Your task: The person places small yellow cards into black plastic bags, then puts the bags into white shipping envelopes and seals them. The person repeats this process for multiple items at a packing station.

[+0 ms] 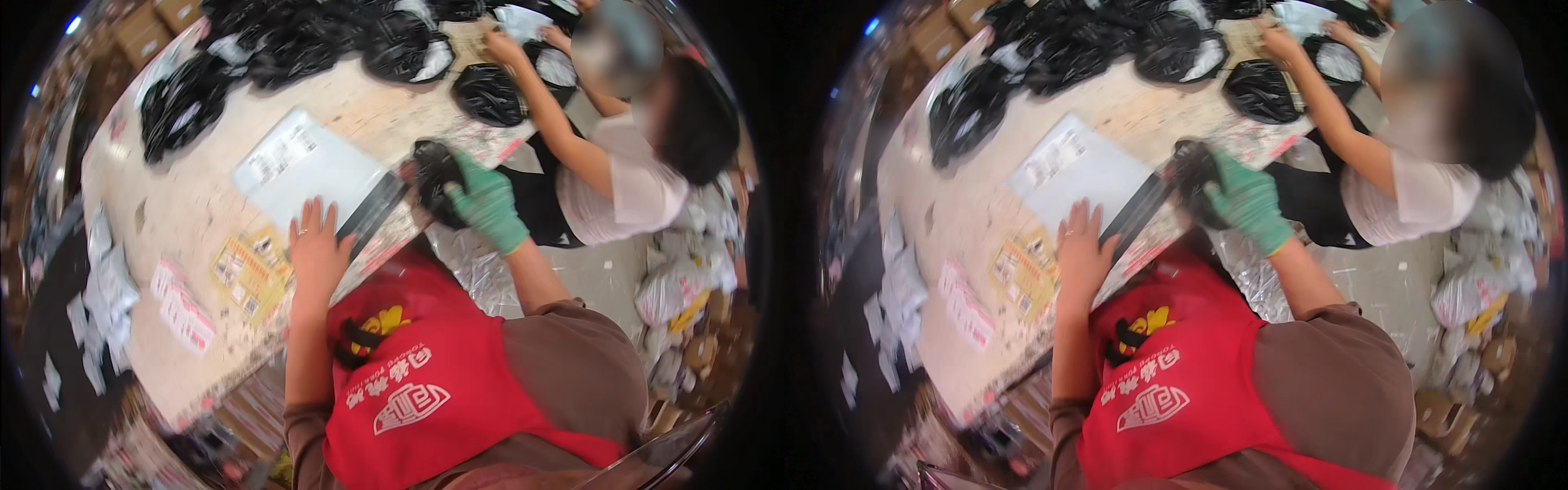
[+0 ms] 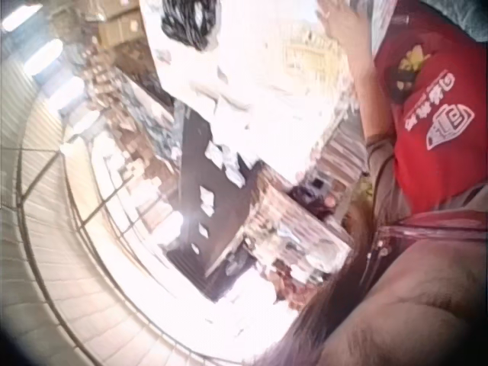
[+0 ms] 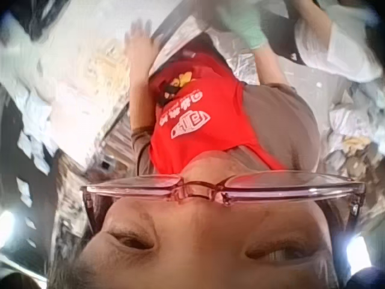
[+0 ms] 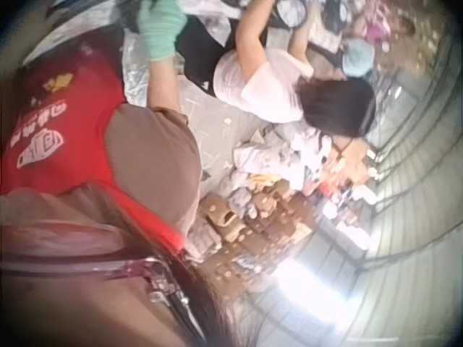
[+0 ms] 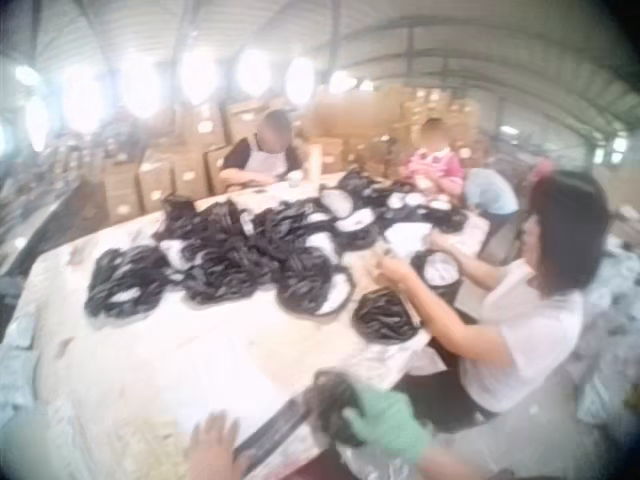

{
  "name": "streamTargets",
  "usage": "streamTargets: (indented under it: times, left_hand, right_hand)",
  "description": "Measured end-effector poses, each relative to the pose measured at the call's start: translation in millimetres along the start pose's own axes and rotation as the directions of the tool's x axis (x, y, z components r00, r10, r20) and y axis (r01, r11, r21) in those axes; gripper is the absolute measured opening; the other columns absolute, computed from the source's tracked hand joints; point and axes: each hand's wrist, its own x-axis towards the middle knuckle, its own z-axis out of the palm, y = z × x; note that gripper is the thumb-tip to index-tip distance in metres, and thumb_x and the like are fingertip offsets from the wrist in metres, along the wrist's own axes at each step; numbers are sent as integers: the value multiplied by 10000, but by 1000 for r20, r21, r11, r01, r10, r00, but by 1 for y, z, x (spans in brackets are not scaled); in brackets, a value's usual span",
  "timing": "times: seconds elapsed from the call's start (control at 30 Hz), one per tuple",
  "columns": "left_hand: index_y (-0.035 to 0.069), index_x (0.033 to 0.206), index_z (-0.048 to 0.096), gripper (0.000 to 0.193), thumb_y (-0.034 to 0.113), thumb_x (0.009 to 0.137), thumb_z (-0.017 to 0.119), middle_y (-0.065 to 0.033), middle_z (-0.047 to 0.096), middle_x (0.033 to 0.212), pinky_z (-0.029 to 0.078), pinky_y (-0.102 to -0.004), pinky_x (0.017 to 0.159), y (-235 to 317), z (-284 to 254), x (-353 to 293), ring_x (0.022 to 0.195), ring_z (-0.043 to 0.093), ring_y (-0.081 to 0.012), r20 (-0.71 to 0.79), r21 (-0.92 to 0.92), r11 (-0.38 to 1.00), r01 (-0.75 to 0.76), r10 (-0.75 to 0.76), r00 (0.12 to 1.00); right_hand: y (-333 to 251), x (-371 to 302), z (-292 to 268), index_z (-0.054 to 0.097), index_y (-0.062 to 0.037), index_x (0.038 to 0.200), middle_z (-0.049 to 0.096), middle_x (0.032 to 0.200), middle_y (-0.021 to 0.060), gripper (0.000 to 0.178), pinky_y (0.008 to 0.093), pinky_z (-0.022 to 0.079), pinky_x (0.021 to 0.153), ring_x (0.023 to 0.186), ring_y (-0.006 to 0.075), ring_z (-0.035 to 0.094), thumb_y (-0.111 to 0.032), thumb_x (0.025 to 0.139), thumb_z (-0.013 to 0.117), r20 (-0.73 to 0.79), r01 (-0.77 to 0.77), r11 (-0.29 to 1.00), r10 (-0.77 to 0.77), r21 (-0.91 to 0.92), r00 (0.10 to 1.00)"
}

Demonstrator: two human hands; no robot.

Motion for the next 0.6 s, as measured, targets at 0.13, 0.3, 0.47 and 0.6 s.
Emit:
streamTargets:
  times: [0.13, 0.3, 0.47, 0.6]
  left_hand:
    - [20, 1150, 649, 359, 107, 801, 652, -190, 581, 1283, 427, -458, 1015, 15, 1, 14, 1244, 523, -347, -6, 51, 998, -43, 43, 999]
    - [28, 967, 680, 207, 12, 790, 575, -118, 690, 1111, 553, -369, 825, 10, 13, 24, 1031, 670, -283, -58, 209, 975, -72, 85, 995]
    - [72, 913, 666, 159, 17, 795, 575, -70, 679, 1004, 550, -397, 710, 15, 11, 18, 933, 667, -280, -113, 146, 988, 58, -42, 993]
    - [86, 912, 646, 141, 27, 797, 587, -55, 644, 930, 530, -419, 661, 28, 11, 15, 892, 635, -270, -122, 125, 991, -48, 63, 990]
  right_hand:
    - [13, -10, 35, 442, -107, 1413, 689, 878, 166, 659, 465, 529, 703, 734, 363, 664, -279, 808, 642, 125, -31, 999, 26, 34, 992]
    - [23, -3, 38, 449, -78, 1402, 682, 953, 215, 656, 484, 518, 798, 867, 387, 662, -271, 807, 645, 183, -110, 989, 90, 100, 979]
    - [13, -9, 29, 448, -67, 1405, 679, 1002, 214, 644, 465, 528, 793, 896, 387, 663, -227, 814, 647, 76, -134, 960, 119, 245, 990]
    - [-48, -12, -2, 444, -62, 1408, 683, 981, 201, 645, 458, 538, 748, 883, 379, 669, -186, 812, 657, -81, -24, 913, 62, 408, 995]
